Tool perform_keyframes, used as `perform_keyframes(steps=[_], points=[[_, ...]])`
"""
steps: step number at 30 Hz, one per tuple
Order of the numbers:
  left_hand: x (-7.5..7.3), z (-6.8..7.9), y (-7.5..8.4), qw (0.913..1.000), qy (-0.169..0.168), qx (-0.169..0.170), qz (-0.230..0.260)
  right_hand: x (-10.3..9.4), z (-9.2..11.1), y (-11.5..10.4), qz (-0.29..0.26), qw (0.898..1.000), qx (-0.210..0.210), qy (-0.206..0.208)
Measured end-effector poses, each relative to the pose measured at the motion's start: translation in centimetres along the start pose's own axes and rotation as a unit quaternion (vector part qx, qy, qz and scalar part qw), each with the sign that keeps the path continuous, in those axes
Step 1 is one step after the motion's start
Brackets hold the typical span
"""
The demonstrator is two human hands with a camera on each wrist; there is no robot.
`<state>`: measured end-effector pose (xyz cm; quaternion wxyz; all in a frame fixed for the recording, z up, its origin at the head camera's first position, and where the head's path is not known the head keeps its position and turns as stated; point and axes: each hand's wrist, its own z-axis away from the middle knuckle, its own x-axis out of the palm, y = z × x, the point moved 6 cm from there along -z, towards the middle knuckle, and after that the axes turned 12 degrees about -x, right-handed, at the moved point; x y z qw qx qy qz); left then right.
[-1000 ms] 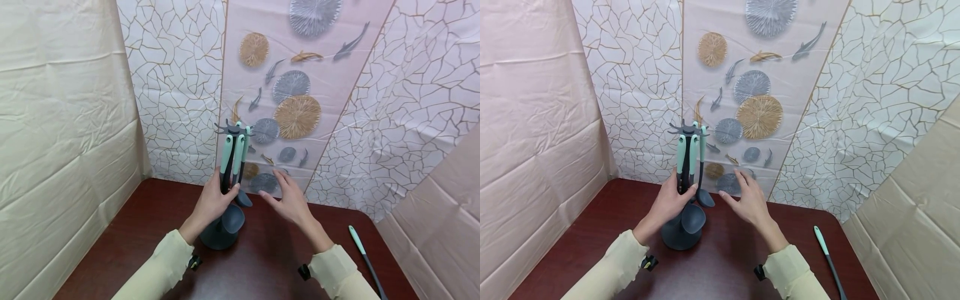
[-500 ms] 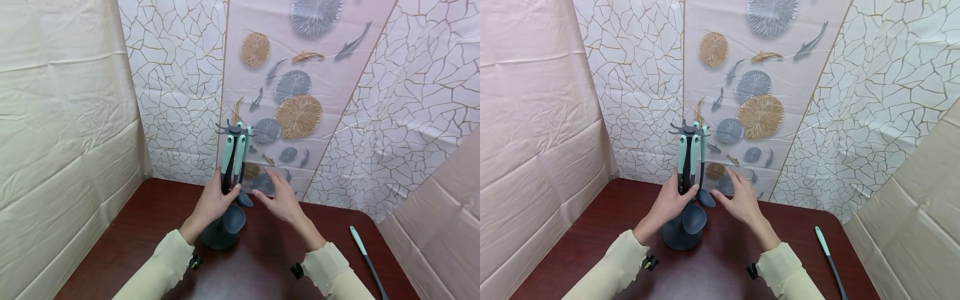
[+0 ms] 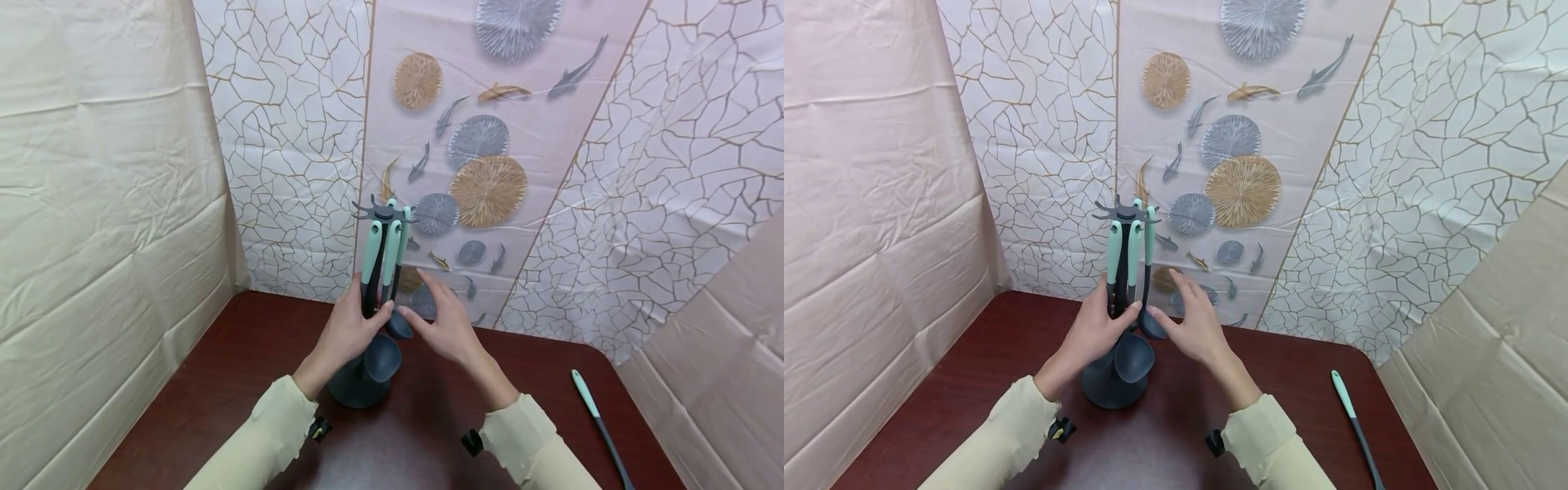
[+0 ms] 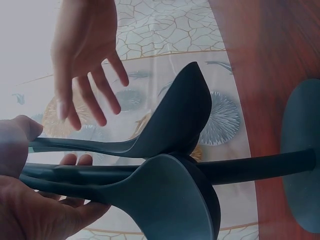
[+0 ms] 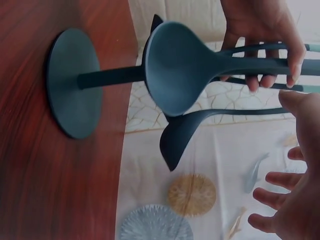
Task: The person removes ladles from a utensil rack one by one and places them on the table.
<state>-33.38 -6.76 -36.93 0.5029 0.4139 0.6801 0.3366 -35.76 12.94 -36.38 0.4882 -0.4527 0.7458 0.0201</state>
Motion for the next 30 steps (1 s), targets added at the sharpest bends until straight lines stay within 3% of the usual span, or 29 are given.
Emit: perform_keyframes(steps=[17,30], points=[[0.0,0.0,0.0,1.0,-0.004,-0.006,0.007,1.3,-1.7,-1.1,-0.044,0.998,-0.013,0.038],[0.0,0.1,-0.1,0.9998,-0.005,-0.02,-0.002,1.5,-2.7,-2.0,-0.101,0.991,-0.041,0.075]])
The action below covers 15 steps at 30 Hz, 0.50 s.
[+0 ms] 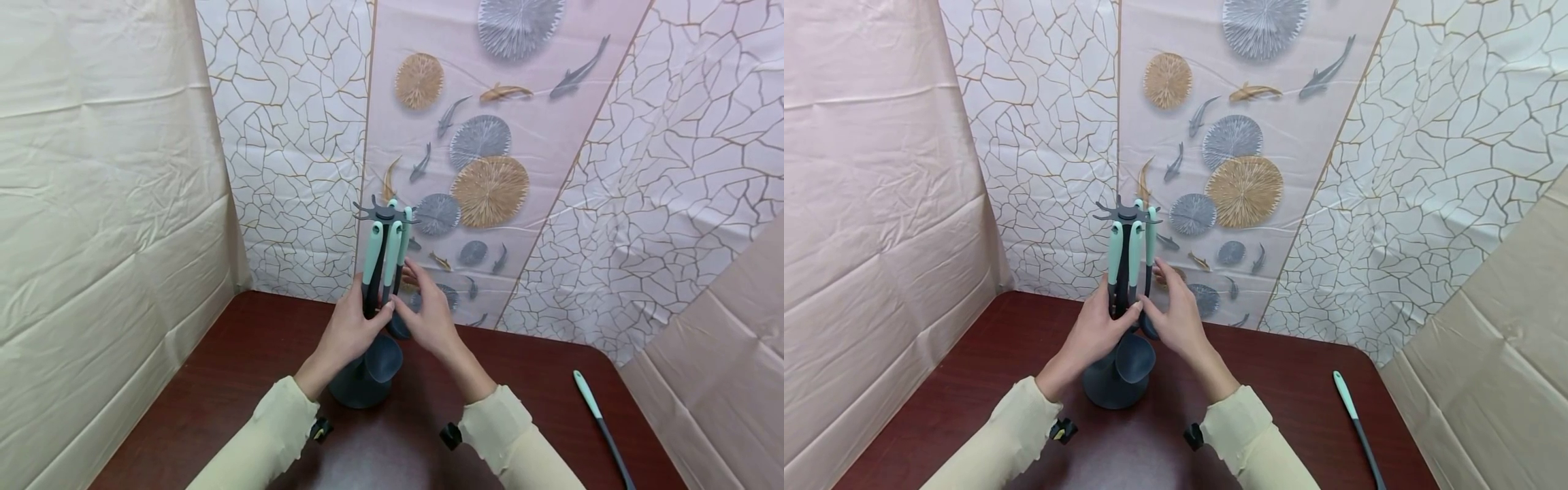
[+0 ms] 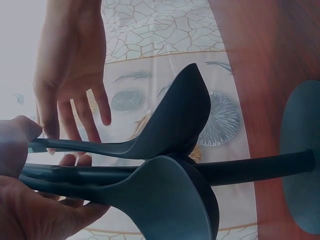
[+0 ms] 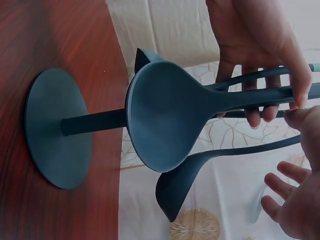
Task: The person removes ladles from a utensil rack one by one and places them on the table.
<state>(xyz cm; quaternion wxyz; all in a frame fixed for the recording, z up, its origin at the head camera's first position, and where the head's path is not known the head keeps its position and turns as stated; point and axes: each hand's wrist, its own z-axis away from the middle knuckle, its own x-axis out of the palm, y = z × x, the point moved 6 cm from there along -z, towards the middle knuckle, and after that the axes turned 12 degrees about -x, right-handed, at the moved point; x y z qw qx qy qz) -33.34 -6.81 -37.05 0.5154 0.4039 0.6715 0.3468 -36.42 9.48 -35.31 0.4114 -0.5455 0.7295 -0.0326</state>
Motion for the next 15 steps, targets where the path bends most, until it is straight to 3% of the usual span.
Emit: perform_keyframes(steps=[15], points=[[0.05,0.06,0.12,1.0,0.003,0.005,0.001,0.31,-0.28,-0.21,-0.023,0.999,-0.024,0.025]])
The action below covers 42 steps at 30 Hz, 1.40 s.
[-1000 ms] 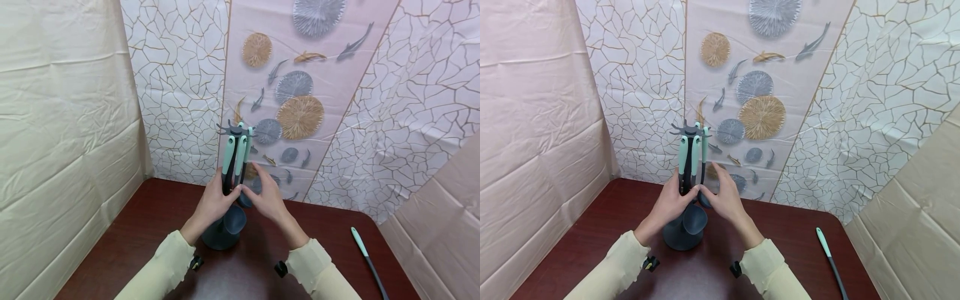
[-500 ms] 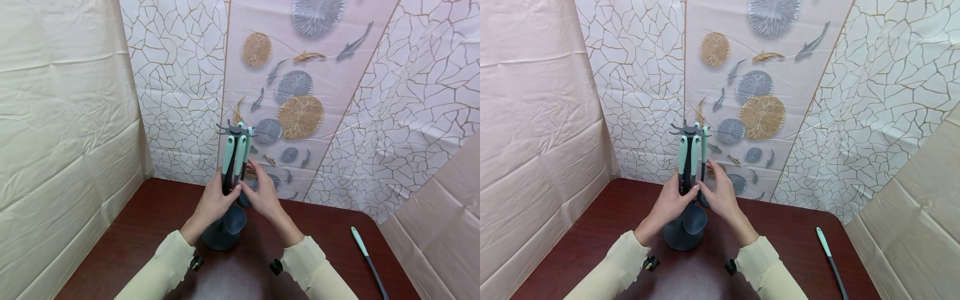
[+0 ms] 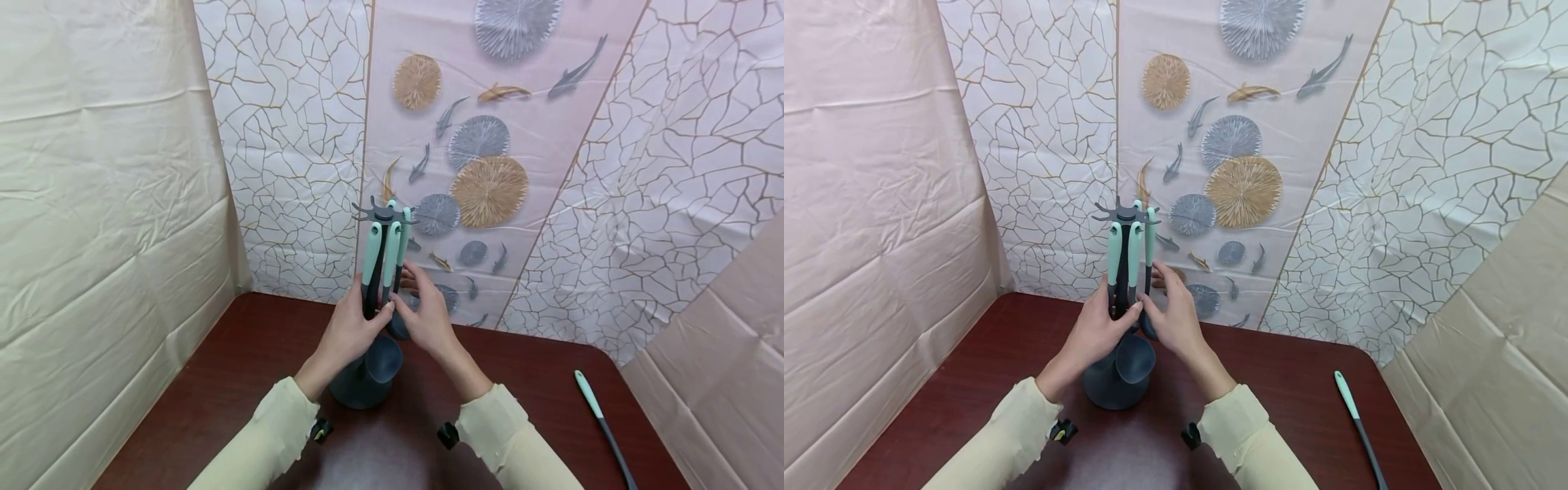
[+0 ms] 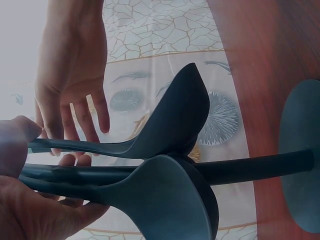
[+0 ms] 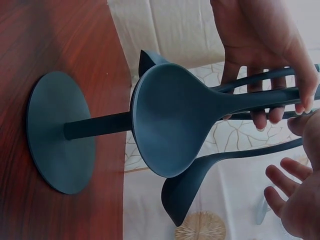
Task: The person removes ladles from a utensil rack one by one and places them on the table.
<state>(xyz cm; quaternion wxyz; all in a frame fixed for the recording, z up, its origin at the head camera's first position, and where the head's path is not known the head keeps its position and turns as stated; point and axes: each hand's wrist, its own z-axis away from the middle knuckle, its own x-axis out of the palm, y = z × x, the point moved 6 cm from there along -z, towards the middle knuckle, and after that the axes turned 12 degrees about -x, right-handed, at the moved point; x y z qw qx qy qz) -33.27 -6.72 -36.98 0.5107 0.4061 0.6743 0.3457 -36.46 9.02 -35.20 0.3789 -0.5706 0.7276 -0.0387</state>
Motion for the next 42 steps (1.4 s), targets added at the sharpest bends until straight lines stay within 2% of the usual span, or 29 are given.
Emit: perform_keyframes(steps=[16,24,32,42], points=[[0.0,0.0,0.0,1.0,-0.002,0.002,0.007,0.2,-0.4,-0.1,-0.005,1.0,-0.007,0.012],[-0.1,-0.1,0.1,0.9998,0.006,0.016,0.007,0.1,-1.0,-0.3,-0.015,1.0,-0.013,0.016],[0.0,-0.1,0.0,0.9998,0.0,0.016,0.013,0.1,-0.8,-0.2,-0.005,1.0,-0.005,0.018],[-0.1,-0.1,0.0,0.9999,0.01,0.008,0.006,0.3,-0.9,0.3,0.007,1.0,-0.01,0.019]])
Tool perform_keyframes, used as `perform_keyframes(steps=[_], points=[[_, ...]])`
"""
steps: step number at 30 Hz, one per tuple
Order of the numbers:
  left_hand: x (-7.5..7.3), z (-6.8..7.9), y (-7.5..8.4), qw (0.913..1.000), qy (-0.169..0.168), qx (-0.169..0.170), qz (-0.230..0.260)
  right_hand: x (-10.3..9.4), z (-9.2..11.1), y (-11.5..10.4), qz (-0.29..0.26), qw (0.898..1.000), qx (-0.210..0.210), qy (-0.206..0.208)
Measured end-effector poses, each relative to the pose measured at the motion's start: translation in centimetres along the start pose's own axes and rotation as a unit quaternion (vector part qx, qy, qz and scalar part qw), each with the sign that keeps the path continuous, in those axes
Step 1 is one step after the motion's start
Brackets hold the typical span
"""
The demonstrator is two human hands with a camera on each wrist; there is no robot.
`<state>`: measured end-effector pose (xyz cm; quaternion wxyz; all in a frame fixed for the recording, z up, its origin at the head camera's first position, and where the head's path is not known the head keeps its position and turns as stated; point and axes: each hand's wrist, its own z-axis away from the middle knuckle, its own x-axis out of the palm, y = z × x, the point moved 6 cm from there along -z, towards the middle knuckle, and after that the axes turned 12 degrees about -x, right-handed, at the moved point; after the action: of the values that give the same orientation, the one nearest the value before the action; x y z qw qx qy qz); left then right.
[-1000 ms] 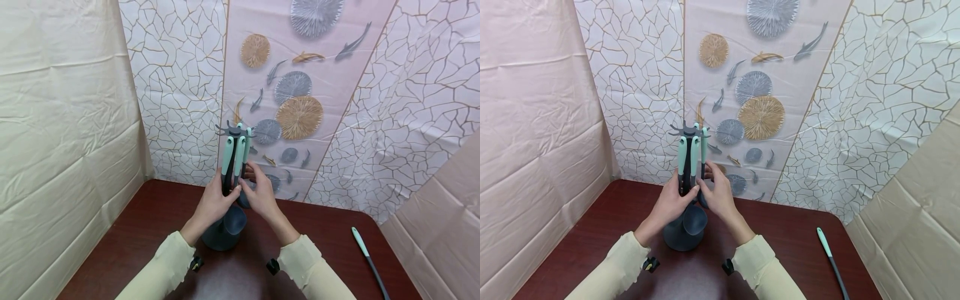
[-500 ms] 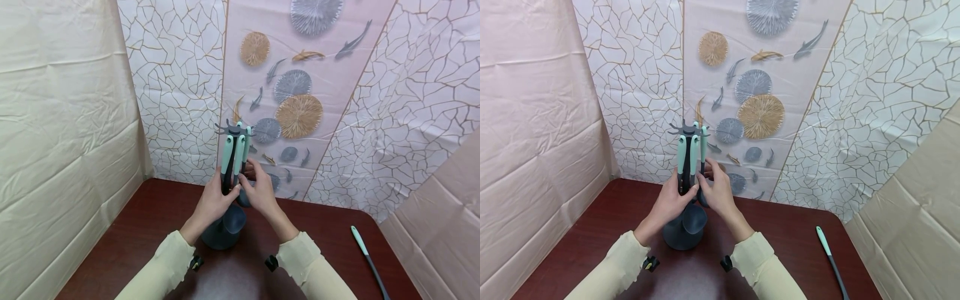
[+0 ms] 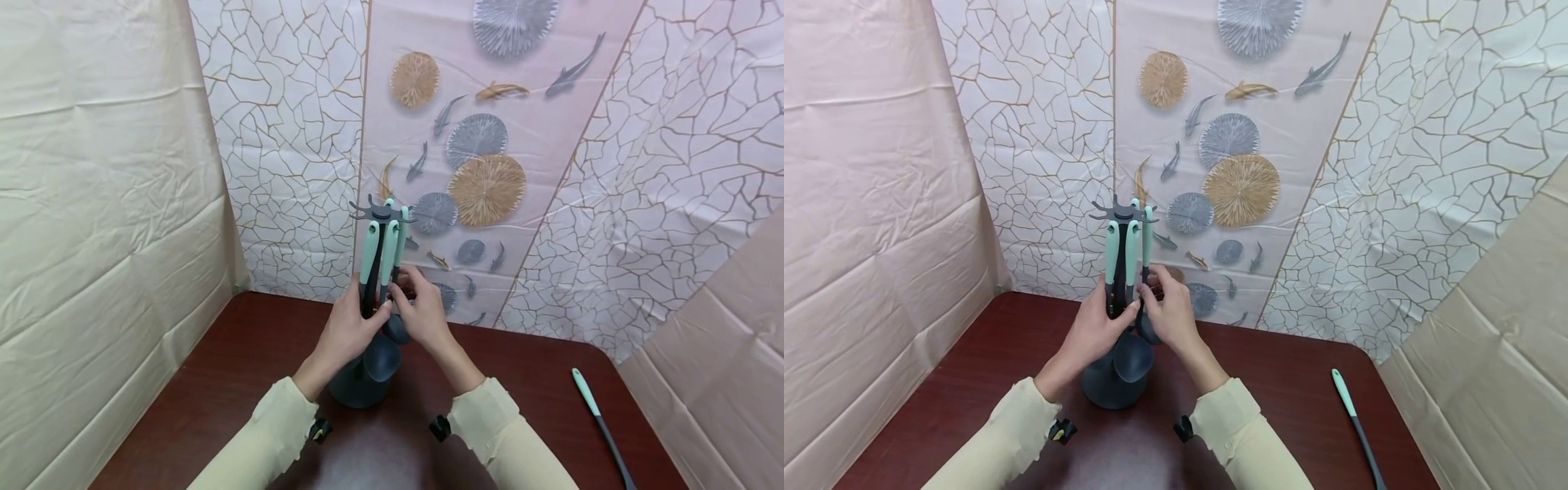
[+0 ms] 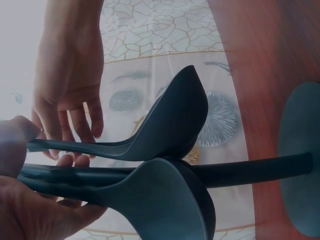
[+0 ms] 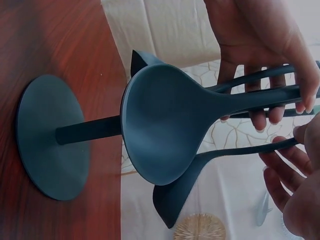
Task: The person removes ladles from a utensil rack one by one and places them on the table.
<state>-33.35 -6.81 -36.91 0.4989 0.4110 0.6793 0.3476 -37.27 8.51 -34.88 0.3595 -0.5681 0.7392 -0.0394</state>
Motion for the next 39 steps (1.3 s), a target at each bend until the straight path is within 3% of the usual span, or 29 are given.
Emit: perform_keyframes(steps=[13,27,39], points=[[0.04,0.1,0.15,0.9999,0.009,0.006,0.005,0.09,-0.08,-0.08,0.017,1.0,0.0,-0.004],[-0.02,0.0,0.01,0.9991,0.039,0.008,0.01,0.22,-0.22,-0.12,0.012,1.0,0.0,-0.024],[0.26,-0.18,0.12,0.9999,-0.012,-0.004,-0.011,-0.45,0.23,0.12,0.017,0.999,-0.002,-0.027]])
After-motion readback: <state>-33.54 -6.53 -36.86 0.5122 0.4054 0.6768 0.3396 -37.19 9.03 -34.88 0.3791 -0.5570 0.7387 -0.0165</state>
